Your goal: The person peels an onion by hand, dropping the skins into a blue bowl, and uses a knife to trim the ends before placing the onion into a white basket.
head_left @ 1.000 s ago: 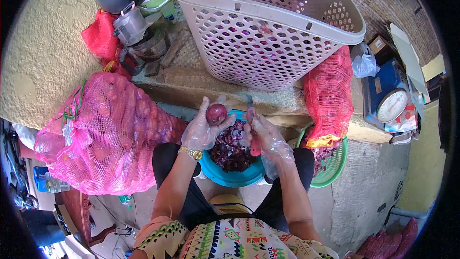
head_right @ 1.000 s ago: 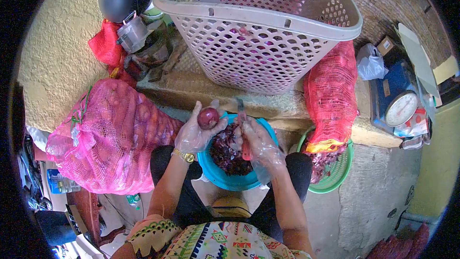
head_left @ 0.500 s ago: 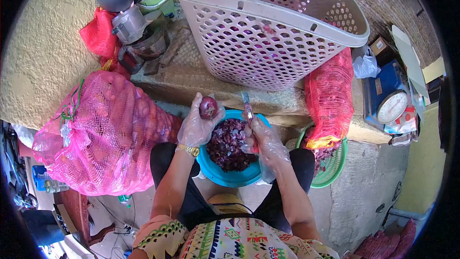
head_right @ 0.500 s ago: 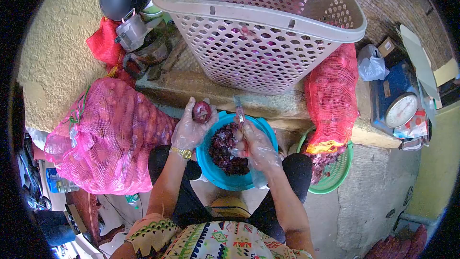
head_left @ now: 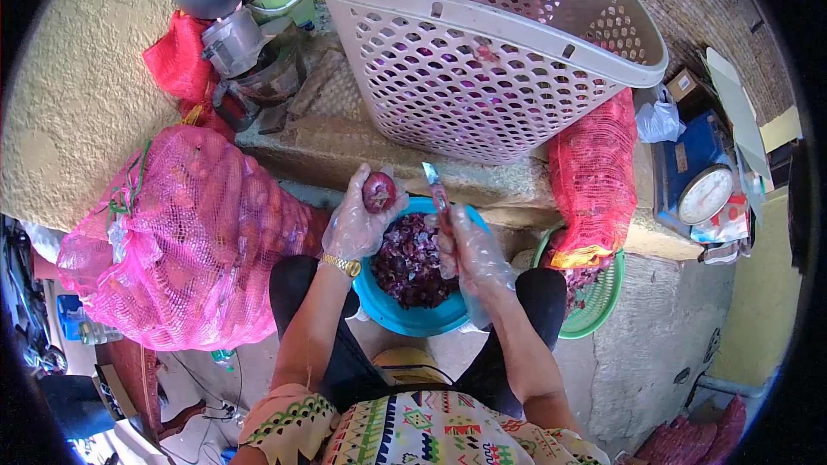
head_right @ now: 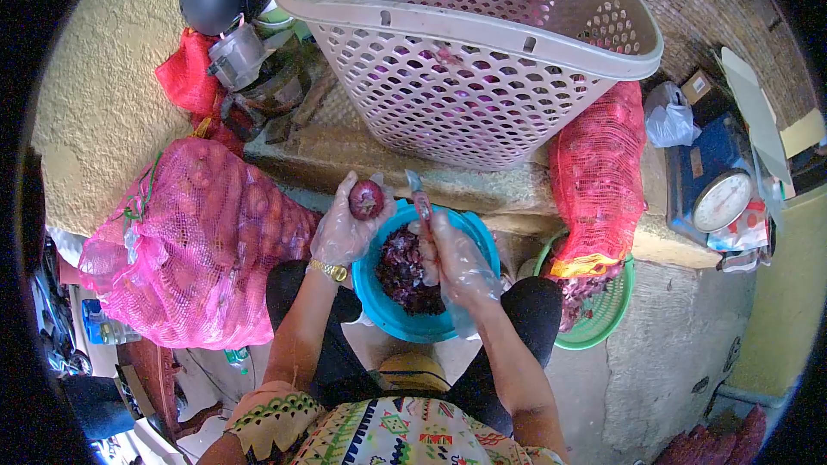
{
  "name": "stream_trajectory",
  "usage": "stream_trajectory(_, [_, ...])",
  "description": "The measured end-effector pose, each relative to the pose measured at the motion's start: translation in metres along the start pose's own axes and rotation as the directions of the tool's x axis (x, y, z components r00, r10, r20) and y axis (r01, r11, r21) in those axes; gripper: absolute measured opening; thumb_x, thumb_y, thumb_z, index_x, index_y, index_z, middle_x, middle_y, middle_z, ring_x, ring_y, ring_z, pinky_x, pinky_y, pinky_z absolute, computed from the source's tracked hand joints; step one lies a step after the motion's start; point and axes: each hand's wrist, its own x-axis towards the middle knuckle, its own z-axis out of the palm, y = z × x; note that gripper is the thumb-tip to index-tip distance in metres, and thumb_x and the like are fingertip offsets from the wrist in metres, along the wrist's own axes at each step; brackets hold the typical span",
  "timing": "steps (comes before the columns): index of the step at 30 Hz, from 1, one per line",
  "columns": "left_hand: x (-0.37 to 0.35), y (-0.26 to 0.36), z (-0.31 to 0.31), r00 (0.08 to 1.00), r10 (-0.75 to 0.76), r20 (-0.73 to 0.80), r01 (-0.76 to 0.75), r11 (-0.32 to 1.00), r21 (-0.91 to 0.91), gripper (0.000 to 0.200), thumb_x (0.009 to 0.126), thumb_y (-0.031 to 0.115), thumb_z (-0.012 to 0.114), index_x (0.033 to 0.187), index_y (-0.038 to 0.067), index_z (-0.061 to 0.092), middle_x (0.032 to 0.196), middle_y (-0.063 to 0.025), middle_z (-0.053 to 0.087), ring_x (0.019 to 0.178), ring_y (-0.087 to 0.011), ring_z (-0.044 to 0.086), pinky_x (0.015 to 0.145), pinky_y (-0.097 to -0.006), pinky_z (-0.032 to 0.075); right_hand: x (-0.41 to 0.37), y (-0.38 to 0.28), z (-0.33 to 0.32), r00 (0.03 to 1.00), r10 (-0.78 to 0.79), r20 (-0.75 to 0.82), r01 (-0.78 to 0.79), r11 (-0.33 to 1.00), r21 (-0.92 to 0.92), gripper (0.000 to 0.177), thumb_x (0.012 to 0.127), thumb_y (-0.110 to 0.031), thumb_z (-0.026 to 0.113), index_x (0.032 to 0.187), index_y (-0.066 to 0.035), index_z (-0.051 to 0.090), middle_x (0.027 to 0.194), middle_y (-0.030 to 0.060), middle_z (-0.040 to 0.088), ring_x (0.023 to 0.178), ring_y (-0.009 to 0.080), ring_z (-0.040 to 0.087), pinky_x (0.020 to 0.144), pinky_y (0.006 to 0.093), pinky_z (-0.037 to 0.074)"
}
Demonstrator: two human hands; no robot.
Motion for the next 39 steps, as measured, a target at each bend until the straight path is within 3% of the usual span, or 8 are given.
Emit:
stream_trajectory(4, [0.008,-0.002,-0.011,0.997,-0.063,0.050,0.063,0.998,0.011,0.052,0.103,0.032,0.075,0.136,-0.001,0.053,0.128,-0.0182,0.062,0.119,-0.0318,0.063,0.102,-0.0515,0.059,0.000,0.005,0.000,0.990,-0.142,-0.020,0.136,0.976,-0.172,0.046,0.114,-0.051,0.050,0.112,-0.008,0.068,0.067,-0.0066,0.045,0.052,0.0062,0.039,0.048,0.0251,0.031])
stream_trajectory(6, [0.003,-0.010,-0.015,0.976,0.148,0.157,-0.189,0.938,0.291,0.049,0.103,0.032,0.075,0.134,-0.001,0.056,0.126,-0.0177,0.063,0.119,-0.0304,0.063,0.103,-0.0520,0.060,0.002,0.006,0.001,0.986,-0.168,-0.022,0.163,0.977,-0.136,0.042,0.114,-0.046,0.054,0.107,-0.008,0.070,0.062,-0.0070,0.043,0.048,0.0063,0.035,0.046,0.0252,0.029])
stream_trajectory(9, [0.014,-0.005,-0.012,0.999,-0.048,-0.021,0.049,0.996,0.070,0.047,0.103,0.033,0.074,0.133,0.000,0.058,0.125,-0.0179,0.064,0.119,-0.0302,0.064,0.105,-0.0527,0.060,-0.002,0.004,0.007,0.982,-0.178,-0.059,0.170,0.978,-0.119,0.040,0.114,-0.042,0.055,0.103,-0.007,0.071,0.060,-0.0069,0.044,0.047,0.0059,0.034,0.046,0.0247,0.028])
stream_trajectory(19, [0.011,-0.007,-0.009,0.997,-0.069,0.037,0.068,0.997,0.040,0.047,0.106,0.035,0.070,0.133,-0.001,0.056,0.130,-0.0205,0.062,0.124,-0.0349,0.062,0.108,-0.0564,0.059,-0.003,0.007,0.004,0.971,-0.233,-0.056,0.224,0.965,-0.135,0.037,0.115,-0.039,0.054,0.108,-0.007,0.070,0.067,-0.0063,0.050,0.053,0.0045,0.041,0.048,0.0244,0.030])
stream_trajectory(28, [0.005,-0.009,0.000,0.995,-0.096,0.017,0.095,0.994,0.061,0.050,0.107,0.039,0.067,0.132,-0.003,0.056,0.133,-0.0240,0.062,0.127,-0.0393,0.061,0.112,-0.0584,0.055,0.006,0.002,-0.009,0.958,-0.274,0.082,0.279,0.959,-0.055,0.038,0.115,-0.039,0.052,0.132,-0.006,0.060,0.089,-0.0011,0.059,0.076,0.0081,0.054,0.070,0.0250,0.049])
stream_trajectory(31, [0.007,-0.010,-0.007,0.977,-0.183,0.106,0.174,0.981,0.088,0.049,0.108,0.039,0.065,0.134,-0.002,0.058,0.132,-0.0237,0.064,0.126,-0.0379,0.063,0.111,-0.0572,0.056,0.007,-0.001,-0.010,0.938,-0.318,0.136,0.342,0.908,-0.240,0.041,0.115,-0.034,0.052,0.143,-0.003,0.055,0.101,0.0010,0.061,0.087,0.0095,0.057,0.077,0.0264,0.051])
stream_trajectory(33, [0.007,-0.012,-0.007,0.971,-0.200,0.131,0.191,0.979,0.077,0.048,0.108,0.036,0.064,0.137,-0.001,0.058,0.132,-0.0225,0.066,0.125,-0.0366,0.065,0.113,-0.0547,0.054,0.009,-0.011,-0.006,0.902,-0.413,0.122,0.391,0.667,-0.634,0.043,0.110,-0.040,0.060,0.128,0.000,0.066,0.093,0.0103,0.069,0.082,0.0164,0.065,0.072,0.0341,0.055])
stream_trajectory(39, [0.011,-0.018,-0.015,0.940,-0.290,0.181,0.261,0.951,0.167,0.046,0.109,0.037,0.061,0.139,0.002,0.060,0.135,-0.0202,0.068,0.127,-0.0357,0.066,0.117,-0.0509,0.050,0.003,-0.054,0.013,0.923,-0.370,0.110,0.233,0.307,-0.923,0.069,0.078,-0.059,0.091,0.110,0.000,0.076,0.092,0.0156,0.077,0.081,0.0265,0.072,0.080,0.0397,0.057])
